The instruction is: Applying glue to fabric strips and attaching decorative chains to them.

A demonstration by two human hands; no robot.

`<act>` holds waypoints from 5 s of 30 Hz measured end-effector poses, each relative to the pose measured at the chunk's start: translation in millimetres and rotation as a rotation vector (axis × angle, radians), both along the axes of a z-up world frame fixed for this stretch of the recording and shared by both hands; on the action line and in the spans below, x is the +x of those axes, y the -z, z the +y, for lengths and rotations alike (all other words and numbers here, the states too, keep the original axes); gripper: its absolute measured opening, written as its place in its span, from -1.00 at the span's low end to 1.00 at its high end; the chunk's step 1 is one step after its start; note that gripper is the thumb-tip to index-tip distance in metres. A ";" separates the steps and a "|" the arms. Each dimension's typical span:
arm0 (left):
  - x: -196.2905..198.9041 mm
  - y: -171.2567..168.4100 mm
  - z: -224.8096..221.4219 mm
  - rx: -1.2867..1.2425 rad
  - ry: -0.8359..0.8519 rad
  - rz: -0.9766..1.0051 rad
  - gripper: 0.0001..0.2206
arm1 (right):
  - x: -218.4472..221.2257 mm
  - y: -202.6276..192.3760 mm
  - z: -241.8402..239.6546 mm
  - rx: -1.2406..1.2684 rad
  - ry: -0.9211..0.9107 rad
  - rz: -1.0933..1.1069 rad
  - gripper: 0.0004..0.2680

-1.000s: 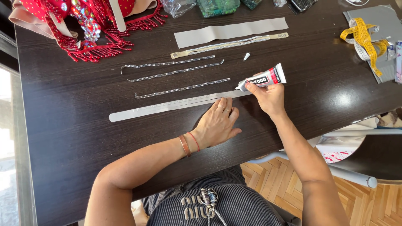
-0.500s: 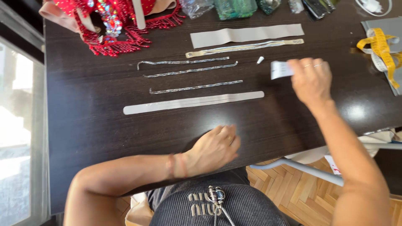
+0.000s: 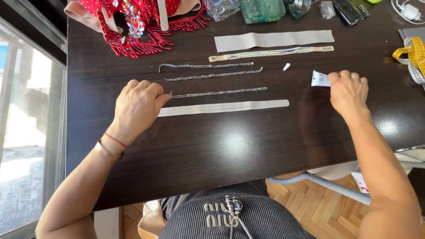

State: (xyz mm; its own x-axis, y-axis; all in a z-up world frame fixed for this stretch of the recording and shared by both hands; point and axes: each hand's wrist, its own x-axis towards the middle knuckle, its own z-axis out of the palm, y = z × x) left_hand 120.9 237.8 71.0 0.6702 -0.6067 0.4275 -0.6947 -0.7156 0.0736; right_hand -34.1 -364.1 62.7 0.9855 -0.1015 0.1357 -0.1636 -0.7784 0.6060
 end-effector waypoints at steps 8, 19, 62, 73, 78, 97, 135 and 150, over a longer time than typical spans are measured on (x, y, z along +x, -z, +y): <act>12.3 5.5 -23.1 0.033 -0.144 0.399 -0.69 | 43.0 -33.6 169.5 0.767 -0.205 -0.021 -0.83; 26.1 40.7 -14.0 0.139 -0.160 0.464 -0.79 | 61.3 -13.1 172.1 0.982 -0.132 -0.001 -0.93; 48.7 -28.0 -16.6 0.222 -0.075 1.295 -0.66 | 35.9 3.9 147.8 1.922 0.220 -0.108 -0.83; 51.7 -23.5 -18.3 0.260 -0.074 1.269 -0.66 | 32.0 -2.8 154.3 1.784 0.175 -0.080 -0.80; 56.3 -16.0 -17.8 0.239 -0.092 1.284 -0.67 | 32.3 -0.1 153.1 1.741 0.180 -0.078 -0.77; 56.9 -19.8 -22.0 0.257 -0.096 1.275 -0.64 | 30.7 -11.0 164.9 1.724 0.195 -0.093 -0.76; 50.5 -24.4 -13.6 0.113 -0.191 1.266 -0.78 | 31.3 -12.9 160.2 1.674 0.231 -0.075 -0.80; 48.0 -23.6 -7.3 0.081 -0.202 1.208 -0.80 | 34.8 -11.1 163.8 1.635 0.226 -0.070 -0.73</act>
State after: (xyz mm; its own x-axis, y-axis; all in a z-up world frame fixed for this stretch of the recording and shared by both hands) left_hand 168.9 230.5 94.6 0.6943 -0.4421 -0.5679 -0.0872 -0.8349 0.5434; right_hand 0.6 -200.3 73.9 0.9287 -0.3046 -0.2116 -0.3454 -0.5028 -0.7924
